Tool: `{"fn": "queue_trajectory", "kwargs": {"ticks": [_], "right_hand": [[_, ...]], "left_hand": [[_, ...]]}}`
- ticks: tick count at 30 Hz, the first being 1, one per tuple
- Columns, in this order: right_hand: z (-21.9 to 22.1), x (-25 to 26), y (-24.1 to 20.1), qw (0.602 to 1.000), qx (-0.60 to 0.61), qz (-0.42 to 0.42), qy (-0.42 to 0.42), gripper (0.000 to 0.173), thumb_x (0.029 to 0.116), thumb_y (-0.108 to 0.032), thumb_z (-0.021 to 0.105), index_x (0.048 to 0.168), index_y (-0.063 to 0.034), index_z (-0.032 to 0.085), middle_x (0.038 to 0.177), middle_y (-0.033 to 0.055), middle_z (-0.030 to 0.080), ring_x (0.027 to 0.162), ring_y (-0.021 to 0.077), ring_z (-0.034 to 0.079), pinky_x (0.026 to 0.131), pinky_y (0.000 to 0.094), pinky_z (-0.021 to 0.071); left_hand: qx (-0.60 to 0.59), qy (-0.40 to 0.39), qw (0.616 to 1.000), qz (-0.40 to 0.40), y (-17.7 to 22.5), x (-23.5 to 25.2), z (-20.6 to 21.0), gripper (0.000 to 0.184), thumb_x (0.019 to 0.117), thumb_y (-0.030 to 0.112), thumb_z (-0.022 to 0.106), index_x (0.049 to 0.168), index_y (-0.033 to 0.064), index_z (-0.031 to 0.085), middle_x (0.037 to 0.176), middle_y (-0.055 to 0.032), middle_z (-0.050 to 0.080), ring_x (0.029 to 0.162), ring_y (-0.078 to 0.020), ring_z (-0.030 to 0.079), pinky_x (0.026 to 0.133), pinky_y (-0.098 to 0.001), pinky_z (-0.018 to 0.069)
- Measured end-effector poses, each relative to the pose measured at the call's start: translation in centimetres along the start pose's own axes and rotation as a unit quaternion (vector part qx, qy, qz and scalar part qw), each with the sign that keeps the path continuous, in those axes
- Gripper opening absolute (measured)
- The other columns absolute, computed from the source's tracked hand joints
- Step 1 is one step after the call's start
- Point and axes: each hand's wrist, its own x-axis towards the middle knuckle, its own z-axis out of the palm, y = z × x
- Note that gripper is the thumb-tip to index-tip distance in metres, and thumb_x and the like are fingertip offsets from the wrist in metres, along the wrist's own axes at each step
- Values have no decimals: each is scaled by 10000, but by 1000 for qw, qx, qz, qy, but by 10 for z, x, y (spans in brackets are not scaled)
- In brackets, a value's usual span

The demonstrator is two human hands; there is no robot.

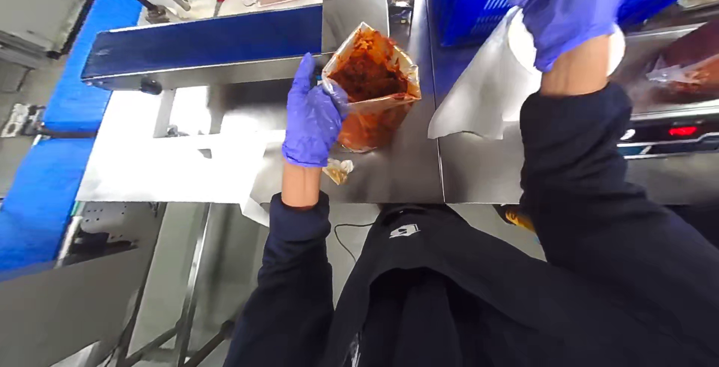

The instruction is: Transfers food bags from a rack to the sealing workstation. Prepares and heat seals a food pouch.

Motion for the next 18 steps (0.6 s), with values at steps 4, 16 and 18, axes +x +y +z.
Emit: {"fn": "queue_trajectory", "kwargs": {"ticks": [4, 16, 18], "right_hand": [[13, -11, 83, 966, -125, 209, -84, 490, 1105, -460, 322, 1076, -78, 628, 803, -25, 657, 697, 86, 641, 680, 275, 556], [62, -34, 125, 911, -36, 300, -280, 480, 1083, -526, 329, 1206, -185, 644, 1001, -12, 717, 912, 97, 692, 772, 318, 596], [56, -52, 119, 919, 10, 284, -274, 449, 1096, -472, 324, 1240, -183, 636, 1033, -13, 717, 940, 96, 692, 818, 323, 601]], "left_hand": [[3, -10, 1000, -2, 1, -1, -9, 568, 1066, 573, 235, 970, 177, 632, 791, 39, 646, 712, -50, 637, 675, -218, 556], [35, 15, 999, 30, -9, -7, 8, 387, 1058, 507, 368, 1019, 219, 623, 747, 75, 607, 644, -27, 596, 625, -210, 538], [29, 16, 999, 19, -8, -8, 9, 399, 1052, 509, 384, 1016, 201, 635, 766, 61, 641, 656, -35, 623, 626, -211, 553]]}}
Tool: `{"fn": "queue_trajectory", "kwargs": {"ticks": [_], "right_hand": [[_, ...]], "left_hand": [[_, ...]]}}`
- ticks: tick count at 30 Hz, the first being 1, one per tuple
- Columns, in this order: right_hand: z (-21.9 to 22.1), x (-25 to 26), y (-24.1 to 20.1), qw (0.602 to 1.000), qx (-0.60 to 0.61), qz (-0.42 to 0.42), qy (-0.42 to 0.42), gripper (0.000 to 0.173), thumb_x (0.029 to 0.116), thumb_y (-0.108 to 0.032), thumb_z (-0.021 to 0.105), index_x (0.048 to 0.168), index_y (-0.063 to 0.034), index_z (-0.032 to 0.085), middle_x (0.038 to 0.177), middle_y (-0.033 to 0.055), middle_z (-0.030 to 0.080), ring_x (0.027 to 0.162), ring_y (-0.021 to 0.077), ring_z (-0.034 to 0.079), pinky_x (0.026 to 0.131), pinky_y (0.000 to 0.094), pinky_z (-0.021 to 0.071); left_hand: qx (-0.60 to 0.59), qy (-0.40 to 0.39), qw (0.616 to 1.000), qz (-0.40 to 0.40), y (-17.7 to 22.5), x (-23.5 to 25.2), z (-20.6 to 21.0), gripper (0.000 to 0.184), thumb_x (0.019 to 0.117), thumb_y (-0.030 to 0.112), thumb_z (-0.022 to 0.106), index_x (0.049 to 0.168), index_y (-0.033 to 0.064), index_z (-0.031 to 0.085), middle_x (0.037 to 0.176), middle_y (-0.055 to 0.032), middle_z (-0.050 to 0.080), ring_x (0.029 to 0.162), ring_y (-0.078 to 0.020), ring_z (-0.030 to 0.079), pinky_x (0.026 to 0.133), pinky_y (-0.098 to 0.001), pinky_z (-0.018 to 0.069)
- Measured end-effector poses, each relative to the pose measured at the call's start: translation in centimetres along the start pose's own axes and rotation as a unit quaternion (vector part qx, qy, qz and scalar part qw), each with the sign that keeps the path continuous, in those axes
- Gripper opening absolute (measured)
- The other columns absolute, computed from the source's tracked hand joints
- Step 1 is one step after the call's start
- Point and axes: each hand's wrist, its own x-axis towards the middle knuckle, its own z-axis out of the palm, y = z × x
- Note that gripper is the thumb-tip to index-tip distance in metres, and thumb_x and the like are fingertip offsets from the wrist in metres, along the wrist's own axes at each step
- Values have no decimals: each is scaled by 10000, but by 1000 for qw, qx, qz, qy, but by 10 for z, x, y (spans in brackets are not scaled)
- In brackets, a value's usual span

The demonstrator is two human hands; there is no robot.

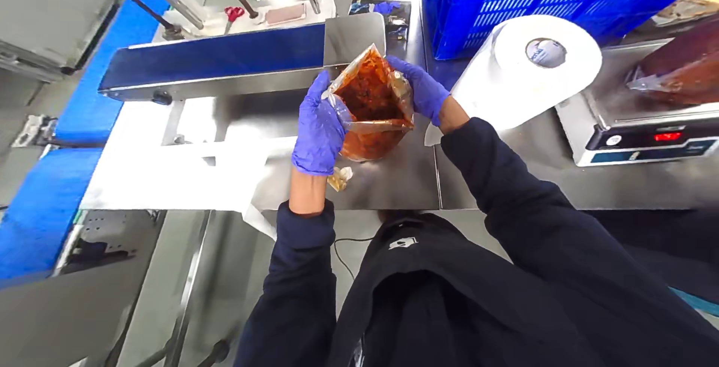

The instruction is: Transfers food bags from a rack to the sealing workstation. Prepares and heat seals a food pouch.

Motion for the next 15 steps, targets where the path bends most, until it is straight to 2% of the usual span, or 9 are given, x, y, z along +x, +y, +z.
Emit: {"fn": "queue_trajectory", "kwargs": {"ticks": [1, 2, 3, 5, 7, 9, 11, 13, 15], "right_hand": [[9, -16, -3, 999, -1, -20, 29, 425, 1093, -470, 348, 1165, -190, 659, 953, -33, 707, 851, 71, 681, 753, 284, 591], [16, -26, -7, 997, 15, -53, 60, 392, 1084, -452, 394, 1004, -180, 665, 798, -42, 662, 696, 53, 633, 627, 241, 553], [20, -32, -15, 991, 40, -109, 72, 372, 1083, -398, 421, 831, -193, 603, 639, -76, 551, 548, 19, 519, 513, 186, 457], [13, -49, -39, 975, 36, -214, 51, 335, 1092, -326, 416, 851, -189, 604, 613, -90, 521, 539, 10, 500, 529, 172, 451], [-3, -60, -45, 964, -19, -235, 123, 308, 1095, -366, 418, 920, -189, 600, 653, -87, 510, 570, 15, 506, 542, 179, 454], [-27, -56, -49, 955, -37, -208, 211, 370, 1102, -405, 396, 907, -166, 599, 679, -78, 523, 581, 22, 508, 554, 189, 460], [-48, -49, -38, 960, -38, -142, 240, 405, 1107, -367, 409, 1034, -54, 655, 805, -8, 620, 684, 67, 577, 656, 241, 506], [-52, -38, -11, 979, -46, -55, 191, 455, 1117, -364, 372, 1185, 0, 636, 950, 42, 673, 785, 93, 626, 730, 273, 531], [-41, -25, 14, 991, -46, -13, 125, 477, 1115, -398, 353, 1139, -12, 633, 931, 48, 665, 795, 108, 638, 732, 296, 545]], "left_hand": [[-13, -4, 1000, -2, 2, 2, -1, 407, 1055, 500, 381, 1020, 185, 638, 773, 45, 653, 656, -47, 628, 625, -216, 555], [-31, -14, 999, -2, 5, 4, -2, 422, 1067, 480, 350, 1044, 165, 630, 789, 23, 665, 660, -61, 635, 630, -224, 560], [-45, -23, 999, -2, 9, 8, -1, 458, 1082, 468, 291, 1043, 150, 618, 787, 6, 679, 657, -68, 650, 626, -223, 569], [-73, -12, 997, -17, 13, 16, 2, 540, 1087, 472, 230, 984, 111, 619, 751, -21, 684, 636, -87, 662, 607, -233, 582], [-68, 26, 996, -41, 12, 17, -7, 584, 1075, 527, 240, 921, 105, 612, 724, -16, 657, 616, -90, 644, 579, -239, 571], [-22, 38, 998, -34, 18, 20, -16, 594, 1072, 539, 232, 927, 111, 617, 754, -14, 681, 658, -93, 669, 603, -254, 586], [31, 52, 998, -30, 18, 20, -19, 609, 1085, 513, 214, 913, 104, 630, 750, -18, 700, 658, -103, 685, 603, -262, 594], [51, 49, 997, -33, 15, 18, -24, 574, 1099, 441, 226, 894, 95, 636, 753, -27, 711, 655, -114, 695, 597, -263, 598], [52, 44, 997, -22, 13, 20, -30, 501, 1103, 334, 270, 860, 102, 641, 747, -18, 711, 655, -101, 696, 600, -251, 600]]}}
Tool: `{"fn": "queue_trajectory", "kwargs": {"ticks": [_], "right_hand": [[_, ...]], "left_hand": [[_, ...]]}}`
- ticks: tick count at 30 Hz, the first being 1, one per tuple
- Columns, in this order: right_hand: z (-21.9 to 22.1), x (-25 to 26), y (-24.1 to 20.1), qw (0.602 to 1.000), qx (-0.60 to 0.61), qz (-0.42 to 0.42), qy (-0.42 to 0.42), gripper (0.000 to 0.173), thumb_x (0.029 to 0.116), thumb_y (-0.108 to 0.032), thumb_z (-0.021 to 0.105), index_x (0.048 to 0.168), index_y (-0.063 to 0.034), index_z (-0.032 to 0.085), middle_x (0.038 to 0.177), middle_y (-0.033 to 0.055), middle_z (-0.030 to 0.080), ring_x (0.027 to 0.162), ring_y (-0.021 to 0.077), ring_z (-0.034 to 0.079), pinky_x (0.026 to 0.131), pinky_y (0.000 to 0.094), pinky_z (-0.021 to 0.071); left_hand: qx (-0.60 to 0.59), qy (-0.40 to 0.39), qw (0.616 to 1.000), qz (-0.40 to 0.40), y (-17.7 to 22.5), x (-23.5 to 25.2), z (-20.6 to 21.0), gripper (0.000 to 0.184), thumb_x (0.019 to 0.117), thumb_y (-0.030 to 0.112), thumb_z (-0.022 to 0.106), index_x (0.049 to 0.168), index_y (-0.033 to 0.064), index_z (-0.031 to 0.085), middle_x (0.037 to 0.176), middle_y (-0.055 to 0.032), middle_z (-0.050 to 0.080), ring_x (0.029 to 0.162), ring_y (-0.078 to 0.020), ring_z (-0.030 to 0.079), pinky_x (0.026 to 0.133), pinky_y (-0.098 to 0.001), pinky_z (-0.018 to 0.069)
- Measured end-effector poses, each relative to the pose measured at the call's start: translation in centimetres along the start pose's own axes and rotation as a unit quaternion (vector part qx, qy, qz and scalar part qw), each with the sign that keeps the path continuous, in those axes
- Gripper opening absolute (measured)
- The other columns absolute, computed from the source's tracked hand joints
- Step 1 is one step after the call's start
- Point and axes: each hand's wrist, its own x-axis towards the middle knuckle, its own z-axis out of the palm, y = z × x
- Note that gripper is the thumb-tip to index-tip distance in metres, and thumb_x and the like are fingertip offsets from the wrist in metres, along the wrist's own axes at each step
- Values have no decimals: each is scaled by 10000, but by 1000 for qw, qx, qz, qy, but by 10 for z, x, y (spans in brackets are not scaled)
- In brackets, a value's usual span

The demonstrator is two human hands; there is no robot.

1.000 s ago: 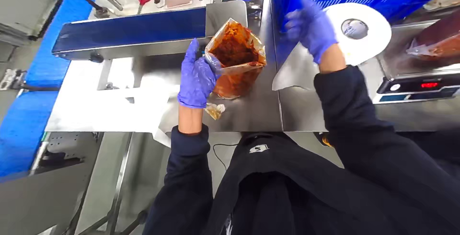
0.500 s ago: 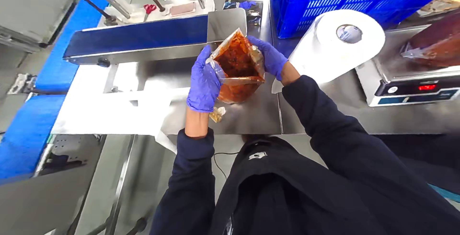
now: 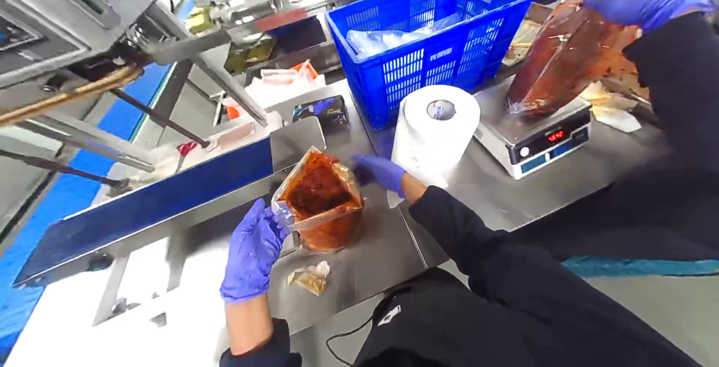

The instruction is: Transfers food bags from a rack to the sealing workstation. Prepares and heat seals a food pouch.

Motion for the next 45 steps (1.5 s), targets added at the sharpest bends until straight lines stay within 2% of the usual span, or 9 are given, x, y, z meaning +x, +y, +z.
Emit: {"fn": "queue_trajectory", "kwargs": {"ticks": [3, 8, 16, 20, 24, 31, 38, 41, 45], "right_hand": [[21, -3, 2, 997, 31, 1, -75, 441, 1114, -382, 352, 1216, -53, 628, 990, 46, 672, 876, 115, 648, 788, 316, 551], [15, -7, 4, 982, 126, -2, -139, 229, 1042, -145, 437, 922, -123, 631, 773, -29, 675, 696, 59, 648, 660, 241, 556], [-2, 0, 36, 981, 133, -98, -98, 148, 912, -66, 584, 835, -147, 680, 722, -65, 696, 627, 19, 638, 604, 217, 553], [0, 16, 16, 995, 12, -77, -59, 179, 860, -8, 674, 718, -103, 623, 626, -52, 638, 551, 38, 590, 563, 233, 527], [-6, 23, -1, 980, -189, -57, 35, 115, 862, -66, 751, 792, -31, 667, 634, 8, 607, 519, 82, 519, 517, 280, 468], [-15, 18, -46, 872, -466, -91, 118, 159, 847, -140, 727, 919, 2, 737, 906, 201, 699, 870, 365, 670, 765, 612, 510], [-38, -5, -23, 941, -331, -56, 33, 250, 954, -181, 652, 1152, -32, 680, 982, 135, 685, 840, 227, 651, 765, 457, 543], [-37, -3, -7, 976, -214, -38, 1, 173, 1014, -230, 558, 970, -89, 648, 775, -4, 644, 649, 92, 624, 640, 290, 550], [-10, -8, -3, 996, -61, -2, 71, 116, 1006, -136, 562, 944, -54, 616, 775, 9, 629, 662, 106, 614, 653, 292, 556]], "left_hand": [[42, 24, 999, 24, -2, -5, -4, 382, 1087, 156, 345, 894, 85, 667, 752, -3, 706, 664, -79, 683, 634, -231, 598], [153, 3, 986, 70, -15, -16, -13, 317, 1049, 58, 360, 941, 111, 653, 753, 62, 705, 643, -11, 653, 626, -174, 570], [187, 82, 968, 145, -17, -15, 9, 159, 895, -26, 612, 786, 88, 624, 628, 46, 656, 535, -43, 618, 539, -210, 555], [390, 159, 892, 163, -4, 2, 20, 128, 820, 52, 733, 770, 51, 616, 644, 31, 604, 578, -75, 598, 590, -290, 553], [554, 185, 802, 125, 9, 12, 22, 204, 871, 215, 739, 872, 25, 662, 744, -140, 617, 674, -303, 595, 623, -547, 490], [533, 218, 809, 119, 6, -16, 10, 151, 873, 104, 663, 1014, 55, 643, 800, -163, 668, 608, -319, 638, 554, -541, 531], [627, 172, 752, 108, 6, -33, 4, 222, 998, 199, 621, 1146, 63, 714, 983, -209, 718, 935, -416, 682, 823, -674, 496], [651, 138, 743, 70, 11, -31, 10, 302, 1055, 233, 517, 1003, -2, 700, 913, -231, 677, 914, -416, 653, 819, -656, 471], [579, 154, 800, 43, 9, -34, 20, 294, 1023, 275, 556, 1030, 10, 684, 944, -181, 685, 930, -332, 661, 851, -580, 500]]}}
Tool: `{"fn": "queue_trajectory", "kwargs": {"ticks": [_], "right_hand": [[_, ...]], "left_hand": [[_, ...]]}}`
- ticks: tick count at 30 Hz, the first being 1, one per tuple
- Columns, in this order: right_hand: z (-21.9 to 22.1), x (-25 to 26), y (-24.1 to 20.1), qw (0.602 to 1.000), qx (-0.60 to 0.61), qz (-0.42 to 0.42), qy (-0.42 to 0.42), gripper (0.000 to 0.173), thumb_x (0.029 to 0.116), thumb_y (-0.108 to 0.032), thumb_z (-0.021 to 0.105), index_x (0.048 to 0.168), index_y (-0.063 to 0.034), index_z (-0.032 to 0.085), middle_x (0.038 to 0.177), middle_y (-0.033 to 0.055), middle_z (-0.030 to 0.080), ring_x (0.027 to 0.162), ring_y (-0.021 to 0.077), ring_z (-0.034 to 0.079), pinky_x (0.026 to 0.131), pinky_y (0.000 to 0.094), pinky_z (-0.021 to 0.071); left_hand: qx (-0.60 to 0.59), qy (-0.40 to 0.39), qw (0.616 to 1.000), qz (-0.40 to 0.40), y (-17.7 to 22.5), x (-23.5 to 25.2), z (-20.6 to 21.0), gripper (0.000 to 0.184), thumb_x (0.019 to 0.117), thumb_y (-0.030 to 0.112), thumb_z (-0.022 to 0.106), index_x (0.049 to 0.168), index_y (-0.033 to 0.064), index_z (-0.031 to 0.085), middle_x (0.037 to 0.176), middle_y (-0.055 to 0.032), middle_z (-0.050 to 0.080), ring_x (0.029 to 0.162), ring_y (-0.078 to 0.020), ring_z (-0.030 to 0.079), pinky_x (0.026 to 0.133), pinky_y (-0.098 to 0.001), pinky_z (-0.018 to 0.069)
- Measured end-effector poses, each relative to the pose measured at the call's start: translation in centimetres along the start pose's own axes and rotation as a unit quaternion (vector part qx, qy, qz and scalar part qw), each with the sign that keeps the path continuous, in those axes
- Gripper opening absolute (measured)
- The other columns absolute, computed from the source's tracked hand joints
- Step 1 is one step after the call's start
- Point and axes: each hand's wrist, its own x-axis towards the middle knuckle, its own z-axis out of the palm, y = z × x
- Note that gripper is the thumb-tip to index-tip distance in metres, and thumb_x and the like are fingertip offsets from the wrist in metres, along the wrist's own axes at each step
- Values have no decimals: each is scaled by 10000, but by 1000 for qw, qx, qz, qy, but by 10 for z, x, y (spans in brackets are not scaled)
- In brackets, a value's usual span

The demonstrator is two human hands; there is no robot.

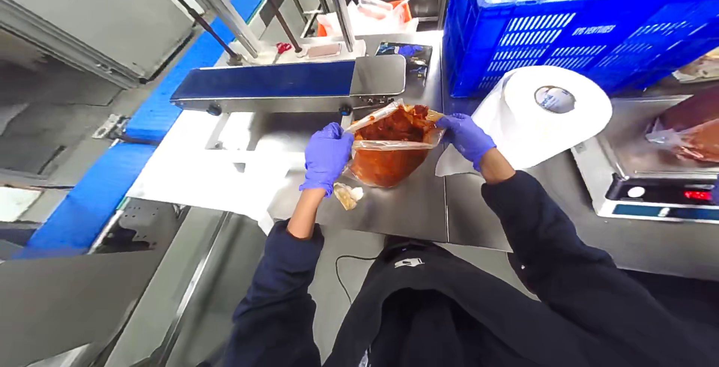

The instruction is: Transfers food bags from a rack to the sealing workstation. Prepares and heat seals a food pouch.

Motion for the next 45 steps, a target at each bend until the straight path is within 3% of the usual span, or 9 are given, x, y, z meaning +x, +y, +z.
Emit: {"fn": "queue_trajectory", "kwargs": {"ticks": [4, 8, 15, 20, 28, 32, 37, 43, 45], "right_hand": [[19, -5, -7, 998, 43, -12, 50, 165, 1004, -228, 617, 1026, -69, 654, 878, 26, 656, 793, 119, 630, 744, 328, 546], [33, -11, -21, 995, -31, 1, 91, 267, 909, -228, 696, 1122, -95, 606, 871, 35, 579, 709, 124, 534, 603, 324, 470], [53, -69, -40, 993, -64, -78, 61, 220, 786, 37, 668, 921, -113, 582, 712, 7, 540, 543, 83, 478, 457, 255, 397], [44, -57, -48, 989, -22, -127, 70, 169, 859, 19, 667, 811, -131, 605, 673, -56, 631, 542, 38, 584, 514, 230, 529], [-16, -50, -51, 942, -274, -136, 136, 174, 868, -122, 682, 749, -73, 564, 575, 65, 529, 432, 182, 472, 425, 355, 392], [-26, -33, -73, 920, -351, -73, 155, 194, 903, -206, 695, 807, -51, 630, 675, 43, 589, 538, 151, 562, 538, 384, 504], [-45, -50, -99, 885, -420, -114, 166, 184, 872, -194, 718, 820, -25, 669, 721, 82, 622, 621, 190, 584, 608, 457, 480], [-107, -53, -110, 896, -350, -161, 221, 103, 807, -197, 723, 804, -186, 620, 686, -143, 609, 605, -26, 612, 587, 200, 543], [-106, -55, -90, 925, -263, -220, 166, 88, 857, -153, 707, 833, -203, 638, 715, -165, 661, 650, -17, 665, 635, 197, 593]], "left_hand": [[-230, -20, 973, -22, 13, 7, 15, 176, 1038, 190, 550, 979, 45, 631, 782, -16, 605, 683, -94, 592, 682, -297, 529], [-268, -37, 963, -21, 22, 22, 15, 168, 1030, 202, 555, 933, 79, 618, 703, 23, 538, 593, -69, 514, 596, -250, 477], [-193, 14, 981, 33, 1, 18, -8, 113, 905, 113, 704, 893, 52, 610, 736, -41, 558, 638, -147, 527, 605, -371, 471], [-247, -17, 968, 26, -27, 24, -18, 161, 970, 98, 634, 828, 125, 561, 644, 63, 532, 516, -22, 502, 515, -187, 459], [-156, 17, 986, 50, 0, 63, -5, 187, 899, 195, 716, 807, 59, 625, 696, -38, 609, 559, -139, 574, 560, -369, 528], [-99, 2, 992, 84, -3, 41, -9, 202, 891, 217, 724, 811, 58, 629, 685, -72, 620, 554, -189, 597, 551, -426, 528], [-295, -130, 941, 100, 3, 15, -30, 278, 917, 4, 621, 736, 207, 562, 590, 125, 596, 468, 21, 547, 455, -150, 491], [-201, 25, 960, 191, -27, 43, -94, 144, 895, 122, 679, 887, 239, 598, 743, 122, 634, 619, -30, 629, 565, -206, 564], [-164, -39, 941, 292, -60, 95, -106, 135, 946, 251, 723, 1068, 197, 702, 911, 47, 702, 759, -94, 692, 680, -301, 611]]}}
